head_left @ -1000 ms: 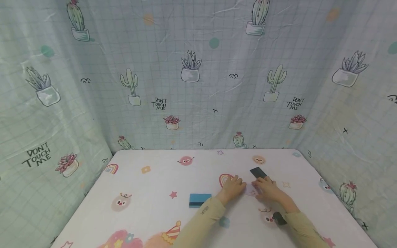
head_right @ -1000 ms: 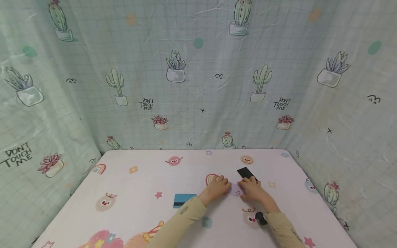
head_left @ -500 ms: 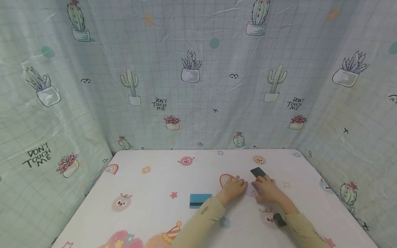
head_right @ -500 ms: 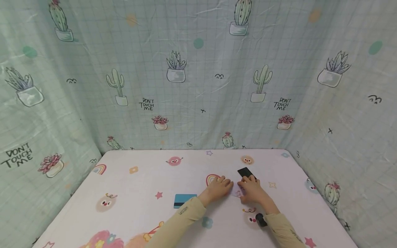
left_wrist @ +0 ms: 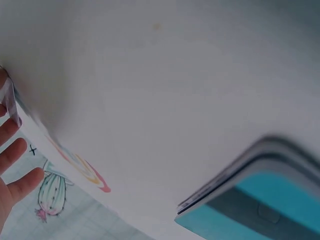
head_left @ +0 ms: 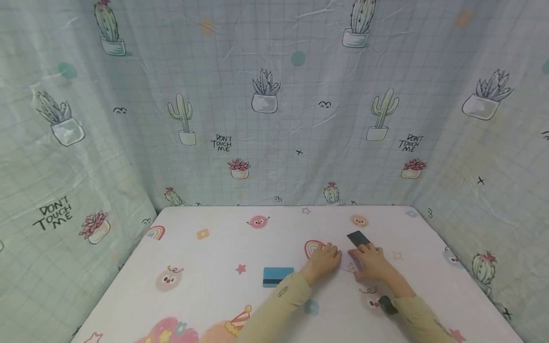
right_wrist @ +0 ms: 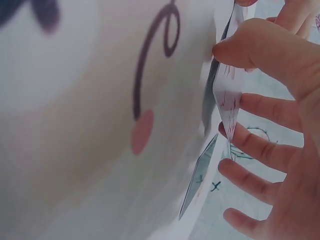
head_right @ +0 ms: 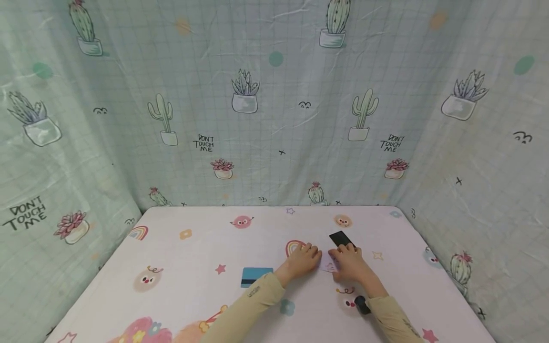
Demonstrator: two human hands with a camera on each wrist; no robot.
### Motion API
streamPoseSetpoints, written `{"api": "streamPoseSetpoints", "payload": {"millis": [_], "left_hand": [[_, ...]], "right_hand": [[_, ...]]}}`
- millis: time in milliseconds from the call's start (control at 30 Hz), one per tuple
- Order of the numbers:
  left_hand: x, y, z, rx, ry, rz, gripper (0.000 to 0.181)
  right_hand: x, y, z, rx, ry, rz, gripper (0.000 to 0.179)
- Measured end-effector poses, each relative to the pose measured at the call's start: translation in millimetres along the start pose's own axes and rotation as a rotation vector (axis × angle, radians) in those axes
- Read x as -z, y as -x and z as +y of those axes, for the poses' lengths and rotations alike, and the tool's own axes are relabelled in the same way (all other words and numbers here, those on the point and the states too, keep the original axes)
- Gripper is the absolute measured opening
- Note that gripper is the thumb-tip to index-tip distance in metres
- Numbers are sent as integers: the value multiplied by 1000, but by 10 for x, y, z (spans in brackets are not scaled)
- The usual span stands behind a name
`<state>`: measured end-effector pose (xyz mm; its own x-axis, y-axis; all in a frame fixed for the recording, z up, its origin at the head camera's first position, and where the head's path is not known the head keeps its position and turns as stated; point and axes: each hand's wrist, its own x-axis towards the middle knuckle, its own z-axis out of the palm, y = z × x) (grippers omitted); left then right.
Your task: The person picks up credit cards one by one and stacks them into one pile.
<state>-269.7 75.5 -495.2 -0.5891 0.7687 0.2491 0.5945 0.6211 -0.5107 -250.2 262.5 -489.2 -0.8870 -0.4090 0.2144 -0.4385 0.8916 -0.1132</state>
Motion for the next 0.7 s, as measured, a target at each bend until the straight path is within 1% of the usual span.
{"api": "streamPoseSetpoints", "payload": {"millis": [100,267,433,533,700], "left_hand": [[-17,-7,16,0,-6,-9,31],[-66,-13,51,-3,-50,10,31],[-58,-7,61,11,-81,46,30],[-47,0,59,16,-82,52,30],[-45,9,57,13,-85,55,30]], "right_hand": [[-13,6,7,-4,9,-3,55],[-25,14,32,3,23,10,55],[-10,14,36,27,37,30,54],[3,13,33,35,46,38,54],[10,12,31,19,66,26,55]]}}
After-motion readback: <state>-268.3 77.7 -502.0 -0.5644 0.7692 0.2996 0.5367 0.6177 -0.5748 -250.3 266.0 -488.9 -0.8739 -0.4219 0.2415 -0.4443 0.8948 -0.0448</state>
